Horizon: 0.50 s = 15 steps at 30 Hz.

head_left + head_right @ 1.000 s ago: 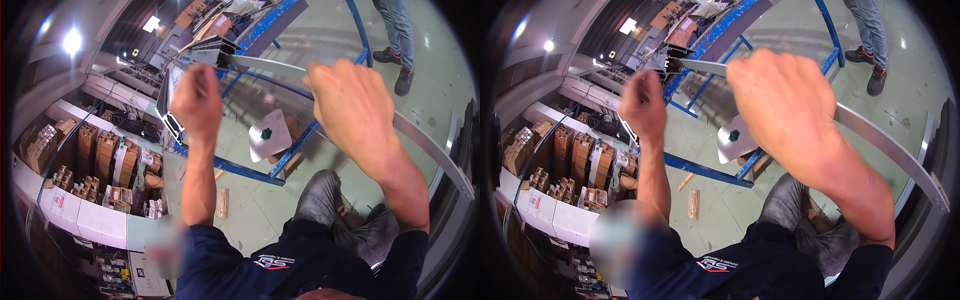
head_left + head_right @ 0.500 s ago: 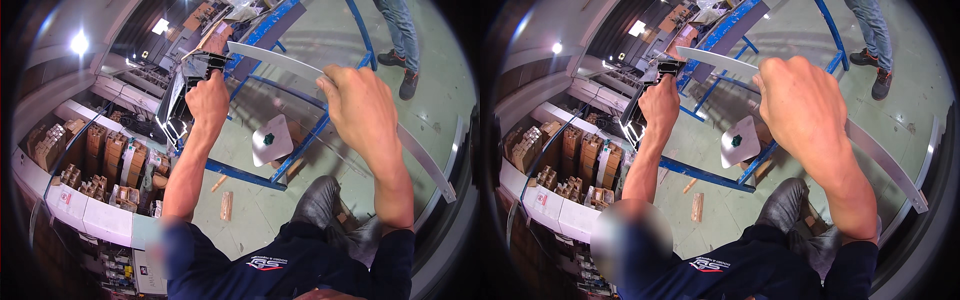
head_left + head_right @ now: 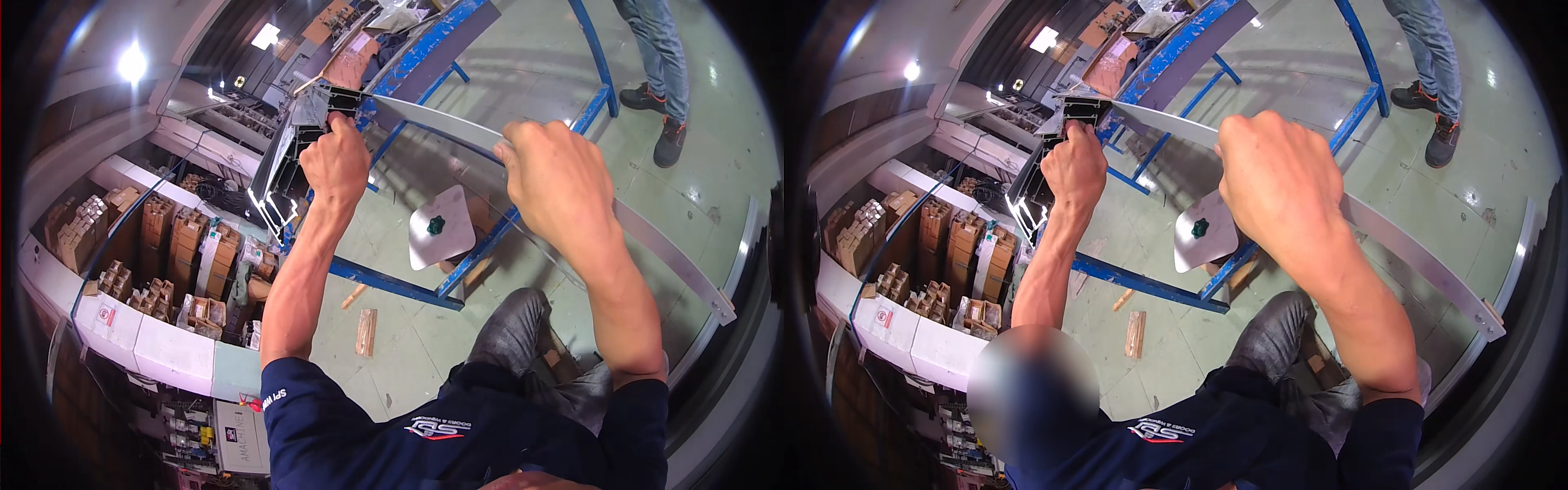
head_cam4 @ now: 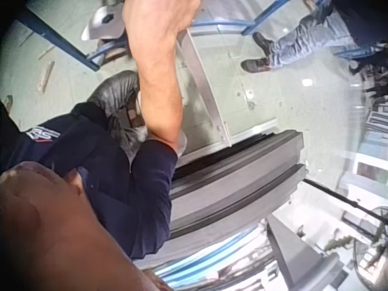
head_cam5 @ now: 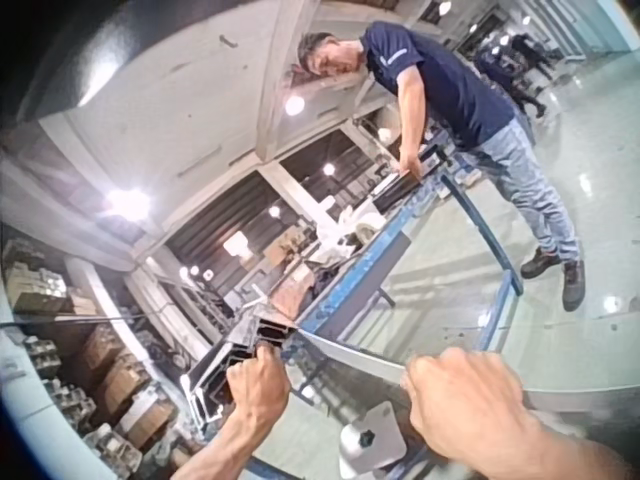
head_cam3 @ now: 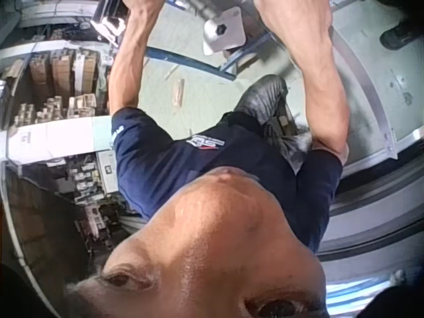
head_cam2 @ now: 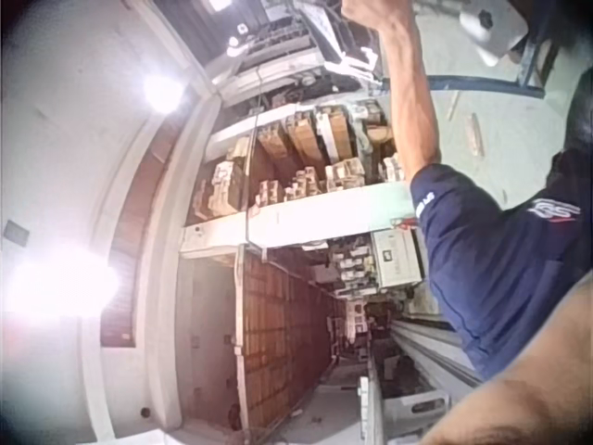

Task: The person assembles and adjusts components of a metal extrusion, attaching a plastic seal and metal bracket to the frame. The person uses a hex key or Allen wrench to tighten the components.

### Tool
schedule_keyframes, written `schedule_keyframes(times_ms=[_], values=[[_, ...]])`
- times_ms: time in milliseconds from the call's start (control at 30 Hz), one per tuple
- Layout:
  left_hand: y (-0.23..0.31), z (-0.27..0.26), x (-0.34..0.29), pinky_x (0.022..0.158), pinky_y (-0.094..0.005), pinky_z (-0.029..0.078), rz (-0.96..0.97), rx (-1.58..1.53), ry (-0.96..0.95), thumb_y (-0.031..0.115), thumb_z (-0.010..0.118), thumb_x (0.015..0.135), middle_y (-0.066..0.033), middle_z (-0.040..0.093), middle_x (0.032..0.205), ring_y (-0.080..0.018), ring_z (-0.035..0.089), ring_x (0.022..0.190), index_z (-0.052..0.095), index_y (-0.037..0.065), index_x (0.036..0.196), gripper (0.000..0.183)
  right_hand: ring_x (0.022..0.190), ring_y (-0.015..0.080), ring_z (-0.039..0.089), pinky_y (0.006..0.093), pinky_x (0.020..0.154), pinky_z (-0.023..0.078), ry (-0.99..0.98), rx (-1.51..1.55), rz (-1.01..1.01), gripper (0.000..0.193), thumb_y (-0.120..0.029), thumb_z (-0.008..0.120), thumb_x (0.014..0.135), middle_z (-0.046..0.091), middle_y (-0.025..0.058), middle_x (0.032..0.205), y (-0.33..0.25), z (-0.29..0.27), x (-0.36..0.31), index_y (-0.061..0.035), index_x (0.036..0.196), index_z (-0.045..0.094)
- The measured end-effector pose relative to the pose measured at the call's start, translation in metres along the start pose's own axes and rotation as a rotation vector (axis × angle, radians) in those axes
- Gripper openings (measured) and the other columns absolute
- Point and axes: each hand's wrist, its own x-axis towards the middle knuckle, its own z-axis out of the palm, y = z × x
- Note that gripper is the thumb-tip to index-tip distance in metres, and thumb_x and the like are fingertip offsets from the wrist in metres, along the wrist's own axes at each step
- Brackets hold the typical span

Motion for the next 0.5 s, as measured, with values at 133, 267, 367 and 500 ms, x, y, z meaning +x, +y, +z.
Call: schedule_keyframes(times_ms=[133,267,367,500], values=[[0.001,0.004,-0.003,0.051,-0.0496,0.054,-0.003,-0.041,0.054,0.025,0.056,0.102,-0.0183,0.068,0.06,-0.0377,0.07,0.054,0.057,0.002,0.098,0.023,0.078,0.0436,0.071,0.0499,0.07,0.058,-0.031,0.001,0.003,0.011,-0.001,0.072,0.075,0.07,0.0246,0.08,0.001,0.004,0.001,0.0023,0.085,0.075],[-0.001,0.007,-0.003,0.048,-0.048,0.053,0.027,-0.039,0.109,0.025,0.057,0.102,-0.0169,0.066,0.055,-0.0357,0.069,0.051,0.057,0.003,0.097,0.023,0.079,0.0434,0.072,0.0501,0.07,0.058,-0.028,-0.009,0.007,0.012,-0.001,0.073,0.074,0.071,0.0248,0.081,0.001,0.009,0.005,0.0024,0.085,0.075],[0.002,0.007,-0.005,0.046,-0.0466,0.052,0.054,-0.036,0.132,0.025,0.057,0.102,-0.0154,0.065,0.053,-0.034,0.068,0.049,0.057,0.004,0.096,0.022,0.079,0.0438,0.072,0.0503,0.071,0.058,-0.044,0.025,0.029,0.01,-0.001,0.073,0.074,0.071,0.0245,0.08,-0.001,0.011,0.004,0.0025,0.084,0.075],[0.0,0.018,-0.012,0.048,-0.0483,0.051,0.039,-0.05,0.153,0.027,0.057,0.103,-0.0156,0.065,0.056,-0.0357,0.067,0.05,0.062,0.009,0.1,0.019,0.081,0.0444,0.07,0.0515,0.072,0.056,-0.022,0.052,0.002,0.013,-0.01,0.071,0.084,0.07,0.0244,0.081,0.002,0.012,0.007,0.0014,0.089,0.075]])
